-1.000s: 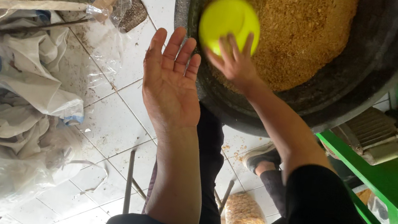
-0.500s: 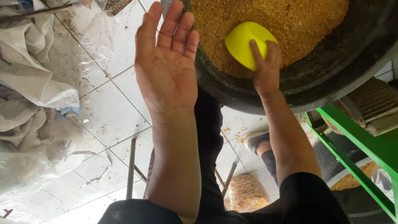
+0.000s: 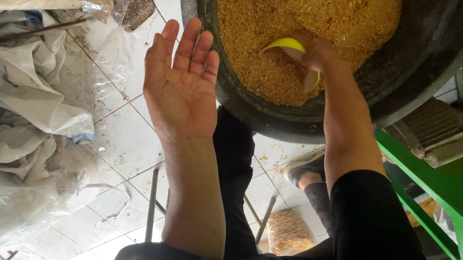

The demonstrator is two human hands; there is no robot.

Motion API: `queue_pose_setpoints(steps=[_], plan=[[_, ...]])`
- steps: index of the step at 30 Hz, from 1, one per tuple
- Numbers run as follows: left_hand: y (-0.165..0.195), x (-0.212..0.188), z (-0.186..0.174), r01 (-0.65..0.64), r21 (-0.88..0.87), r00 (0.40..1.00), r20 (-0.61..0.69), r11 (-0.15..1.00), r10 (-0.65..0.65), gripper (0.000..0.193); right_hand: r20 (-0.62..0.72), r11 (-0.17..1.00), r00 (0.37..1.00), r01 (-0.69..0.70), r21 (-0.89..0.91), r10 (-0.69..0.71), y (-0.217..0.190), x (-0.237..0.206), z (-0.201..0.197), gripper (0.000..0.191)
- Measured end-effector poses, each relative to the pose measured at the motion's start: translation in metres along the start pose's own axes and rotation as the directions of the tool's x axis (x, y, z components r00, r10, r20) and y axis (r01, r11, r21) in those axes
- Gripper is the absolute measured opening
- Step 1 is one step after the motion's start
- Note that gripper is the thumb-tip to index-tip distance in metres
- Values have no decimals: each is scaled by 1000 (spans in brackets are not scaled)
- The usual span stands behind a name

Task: The person operates a green grinding machine, feeding whole nuts into the hopper and using a wooden stick to push them through. The person also scoops ground material from a large black basin with a yellow scoop and adds it to the hopper. The resulting ground material collects in a second large black basin.

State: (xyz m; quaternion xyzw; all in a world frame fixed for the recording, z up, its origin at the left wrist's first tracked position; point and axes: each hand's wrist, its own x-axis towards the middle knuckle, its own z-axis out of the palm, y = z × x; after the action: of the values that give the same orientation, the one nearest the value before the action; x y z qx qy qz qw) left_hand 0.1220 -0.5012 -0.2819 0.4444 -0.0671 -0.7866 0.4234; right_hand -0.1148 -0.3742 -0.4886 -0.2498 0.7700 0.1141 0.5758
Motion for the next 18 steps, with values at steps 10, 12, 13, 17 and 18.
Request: queue_pose_setpoints(steps=[10,12,13,17,18], plan=[[2,7,4,-16,36,999,-47,999,17,55,-812,940,515,322,-116,-277,-50,50,-30,47],[3,7,5,-16,37,999,-37,999,17,57,-820,927,474,334,-169,-321,-60,52,-29,25],[3,7,5,-14,39,999,-40,999,16,58,-823,921,453,337,-196,-342,-63,53,-28,16],[4,7,3,-8,39,998,-63,999,10,58,-816,739,571,587,330,-89,-58,50,-19,16],[5,7,2,-2,37,998,-67,999,4,58,-741,582,671,614,534,-27,-53,44,-18,16]])
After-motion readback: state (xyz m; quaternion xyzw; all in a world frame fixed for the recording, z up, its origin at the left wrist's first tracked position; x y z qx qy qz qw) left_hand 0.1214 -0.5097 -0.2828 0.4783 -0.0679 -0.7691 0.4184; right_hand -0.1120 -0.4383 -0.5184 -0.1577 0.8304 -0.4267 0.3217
